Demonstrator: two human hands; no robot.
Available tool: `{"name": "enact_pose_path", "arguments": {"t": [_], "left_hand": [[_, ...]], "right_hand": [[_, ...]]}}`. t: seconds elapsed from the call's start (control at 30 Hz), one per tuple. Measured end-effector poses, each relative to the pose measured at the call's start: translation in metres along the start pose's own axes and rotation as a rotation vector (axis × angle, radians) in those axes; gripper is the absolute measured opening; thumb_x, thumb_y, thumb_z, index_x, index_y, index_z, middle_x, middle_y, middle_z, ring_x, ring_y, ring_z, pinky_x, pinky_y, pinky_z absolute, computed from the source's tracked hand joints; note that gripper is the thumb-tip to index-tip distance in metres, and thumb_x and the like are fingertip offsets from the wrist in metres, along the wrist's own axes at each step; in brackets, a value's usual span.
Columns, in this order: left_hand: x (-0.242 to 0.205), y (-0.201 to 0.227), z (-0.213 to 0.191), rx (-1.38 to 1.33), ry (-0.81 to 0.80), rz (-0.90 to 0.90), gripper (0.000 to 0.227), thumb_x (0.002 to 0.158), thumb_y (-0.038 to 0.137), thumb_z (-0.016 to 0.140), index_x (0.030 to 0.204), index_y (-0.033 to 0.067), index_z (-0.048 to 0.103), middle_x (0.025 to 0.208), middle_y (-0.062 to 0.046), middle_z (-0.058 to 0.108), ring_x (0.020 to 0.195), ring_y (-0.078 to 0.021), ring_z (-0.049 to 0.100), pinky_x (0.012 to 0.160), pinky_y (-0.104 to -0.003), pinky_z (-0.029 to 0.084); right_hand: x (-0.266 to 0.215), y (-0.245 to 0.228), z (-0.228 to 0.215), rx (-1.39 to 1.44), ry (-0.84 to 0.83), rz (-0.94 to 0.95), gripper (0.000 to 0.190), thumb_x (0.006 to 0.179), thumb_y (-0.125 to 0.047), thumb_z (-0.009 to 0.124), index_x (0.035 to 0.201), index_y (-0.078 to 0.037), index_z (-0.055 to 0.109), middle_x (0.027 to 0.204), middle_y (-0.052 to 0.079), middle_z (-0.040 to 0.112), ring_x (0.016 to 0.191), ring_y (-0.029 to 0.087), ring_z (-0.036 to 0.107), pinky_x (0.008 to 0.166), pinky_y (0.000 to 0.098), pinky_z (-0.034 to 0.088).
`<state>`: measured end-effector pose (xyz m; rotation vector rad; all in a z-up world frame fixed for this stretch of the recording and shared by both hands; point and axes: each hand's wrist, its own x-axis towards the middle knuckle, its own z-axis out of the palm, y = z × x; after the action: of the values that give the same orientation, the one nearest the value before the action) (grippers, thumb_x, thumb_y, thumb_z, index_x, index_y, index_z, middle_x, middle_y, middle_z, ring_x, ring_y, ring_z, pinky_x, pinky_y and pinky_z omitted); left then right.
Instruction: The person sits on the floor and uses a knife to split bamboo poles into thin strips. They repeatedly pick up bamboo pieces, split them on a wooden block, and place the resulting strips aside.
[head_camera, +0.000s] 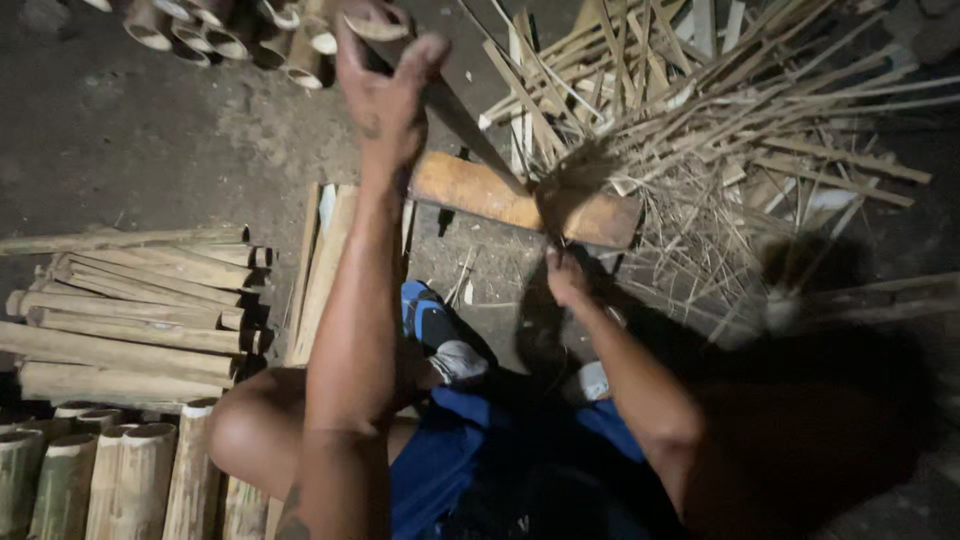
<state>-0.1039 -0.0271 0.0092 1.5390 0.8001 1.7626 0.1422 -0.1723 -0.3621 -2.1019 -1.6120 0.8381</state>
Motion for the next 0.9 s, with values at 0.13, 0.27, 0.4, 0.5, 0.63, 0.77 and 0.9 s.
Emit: {"name": "enact_pose_path", "arguments": {"t": [0.13,0.27,0.4,0.5,0.63,0.77,0.9], "left_hand": [[0.006,-0.028,-0.011,-0.329,-0.018,-0.015,0.059,0.095,0.022,0.090,0.133,0.0030,0.048,0.119,-0.007,0.058,0.113,-0.0208,0.061,0.096,-0.036,0.057],[-0.019,-0.073,-0.021,0.330,0.080,0.057,0.082,0.101,0.033,0.081,0.155,-0.0009,0.029,0.129,-0.022,0.054,0.119,-0.0332,0.056,0.104,-0.041,0.049],[-0.085,-0.124,-0.013,0.483,-0.191,-0.366,0.065,0.102,0.042,0.072,0.145,-0.0009,0.051,0.131,-0.018,0.066,0.119,-0.0345,0.062,0.105,-0.044,0.047],[-0.122,-0.154,-0.013,0.381,-0.309,-0.431,0.048,0.104,0.035,0.068,0.136,0.0007,0.060,0.122,-0.014,0.073,0.112,-0.0268,0.068,0.100,-0.039,0.053],[-0.116,-0.153,-0.003,0.488,-0.049,-0.537,0.044,0.102,0.026,0.073,0.129,-0.0053,0.056,0.107,-0.025,0.069,0.097,-0.0283,0.065,0.086,-0.038,0.055],[-0.078,-0.119,0.033,0.070,0.153,-0.354,0.070,0.099,0.026,0.066,0.150,0.0005,0.024,0.123,-0.017,0.064,0.101,-0.0218,0.071,0.082,-0.034,0.060],[-0.070,-0.081,0.051,0.441,-0.179,0.080,0.029,0.113,0.013,0.046,0.106,-0.0016,0.070,0.113,-0.024,0.074,0.107,-0.0336,0.068,0.094,-0.046,0.048]], "right_hand": [[0.017,0.027,0.019,-0.062,-0.069,-0.024,0.028,0.091,-0.028,0.056,0.105,-0.007,0.068,0.100,0.020,0.070,0.094,0.039,0.066,0.083,0.0491,0.052],[-0.005,0.050,0.016,-0.176,-0.109,-0.225,0.024,0.085,-0.023,0.059,0.102,-0.010,0.070,0.103,0.016,0.072,0.098,0.036,0.067,0.087,0.0465,0.053],[0.013,0.090,-0.054,-0.448,0.010,-0.516,0.023,0.079,-0.017,0.063,0.100,-0.013,0.073,0.106,0.012,0.074,0.102,0.032,0.068,0.090,0.0439,0.054],[0.031,0.141,-0.147,-0.628,-0.075,-0.173,0.020,0.086,-0.023,0.062,0.099,-0.012,0.072,0.102,0.014,0.073,0.095,0.034,0.069,0.083,0.0459,0.054],[0.040,0.185,-0.230,-0.610,0.114,0.206,0.028,0.092,-0.032,0.056,0.102,-0.010,0.071,0.100,0.015,0.071,0.093,0.035,0.068,0.081,0.0474,0.053],[0.045,0.177,-0.222,-0.397,0.283,0.295,0.038,0.098,-0.041,0.050,0.104,-0.008,0.069,0.098,0.016,0.070,0.090,0.036,0.067,0.078,0.0488,0.052],[0.021,0.116,-0.140,-0.014,0.261,0.138,0.049,0.104,-0.050,0.044,0.107,-0.007,0.067,0.096,0.017,0.068,0.087,0.037,0.067,0.076,0.0503,0.051]]}}
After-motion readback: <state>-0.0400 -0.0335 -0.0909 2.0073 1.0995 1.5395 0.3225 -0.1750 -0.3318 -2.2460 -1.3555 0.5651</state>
